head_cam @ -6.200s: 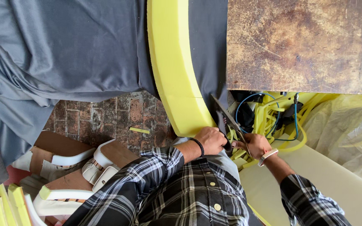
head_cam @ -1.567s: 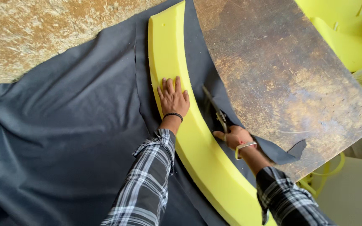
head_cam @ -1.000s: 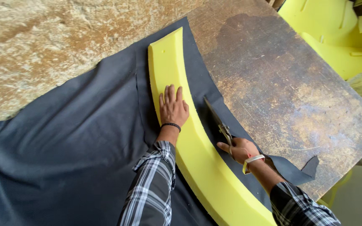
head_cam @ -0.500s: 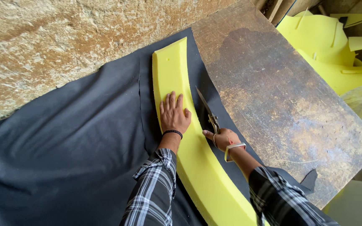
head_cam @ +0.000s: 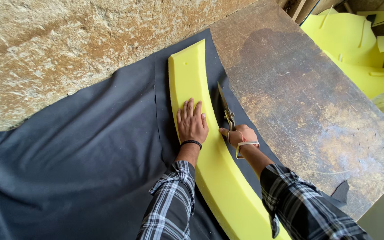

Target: The person spreads a large gray fabric sheet over a work table, lays a curved yellow foam piece on top of the fabric, and uses shears to cut the fabric along the curved edge of the foam, repositioning the fabric and foam as they cut around the curve.

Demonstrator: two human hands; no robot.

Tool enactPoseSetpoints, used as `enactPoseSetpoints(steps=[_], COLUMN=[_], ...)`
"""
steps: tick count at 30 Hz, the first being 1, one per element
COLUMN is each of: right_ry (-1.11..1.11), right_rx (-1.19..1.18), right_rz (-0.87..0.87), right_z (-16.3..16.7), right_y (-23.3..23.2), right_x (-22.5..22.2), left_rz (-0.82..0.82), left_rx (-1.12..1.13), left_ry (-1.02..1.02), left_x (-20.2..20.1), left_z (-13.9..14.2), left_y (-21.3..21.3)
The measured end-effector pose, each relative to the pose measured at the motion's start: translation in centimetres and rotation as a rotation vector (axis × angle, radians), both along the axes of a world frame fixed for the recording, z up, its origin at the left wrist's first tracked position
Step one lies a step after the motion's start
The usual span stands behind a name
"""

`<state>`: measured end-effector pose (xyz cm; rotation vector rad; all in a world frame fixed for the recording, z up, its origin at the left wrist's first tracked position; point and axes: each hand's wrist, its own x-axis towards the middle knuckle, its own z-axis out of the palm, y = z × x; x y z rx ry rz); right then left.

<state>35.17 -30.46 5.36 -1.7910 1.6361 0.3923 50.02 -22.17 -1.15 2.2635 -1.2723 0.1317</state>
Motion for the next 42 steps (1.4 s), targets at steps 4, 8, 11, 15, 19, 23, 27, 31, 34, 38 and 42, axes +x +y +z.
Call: enactPoseSetpoints(steps=[4,8,11,15,19,23,27,31,34,38,42], right_ry=[-0.006,0.003,0.051,-0.020,-0.078,-0.015,-0.027,-0.081,-0.057,-0.011,-0.046], right_rx=[-0.092,-0.100,-0.118,-0.155,-0.096,-0.115,-0.134,-0.127,-0.137,-0.155,-0.159], right_rz=[0.070,0.024,0.046,0.023,-0.048,-0.119,-0.099,-0.096,-0.094,-0.167,-0.109], right_z=[-0.5,-1.7,-2.5,-3.0,-2.6,-2.1,-2.5,-3.2,-3.5,-4.1,-4.0], right_y=[-0.1,-2.1,-3.0,-2.9,-3.9,-5.1,-5.2,-6.2,-7.9,-8.8,-8.8], right_x=[0.4,3.3,4.0,4.0,6.2,7.9,7.8,8.8,10.4,11.1,11.0], left_rz=[0.005,0.004,0.006,0.007,0.007,0.001,0.007,0.006,0.013,0.013,0.011], left_rx=[-0.007,-0.029,-0.029,-0.041,-0.065,-0.063,-0.078,-0.076,-0.067,-0.061,-0.056], left_ry=[0.016,0.035,0.035,0.031,0.052,0.068,0.073,0.074,0.073,0.058,0.055], left_x=[0.0,0.1,0.1,0.1,0.2,0.1,0.0,0.2,0.2,0.1,0.0], left_z=[-0.1,-0.2,-0.1,0.1,0.1,0.2,0.3,0.1,0.1,0.2,0.1], left_y=[0.0,0.1,0.2,0.2,0.2,0.3,0.2,0.3,0.2,0.1,0.2])
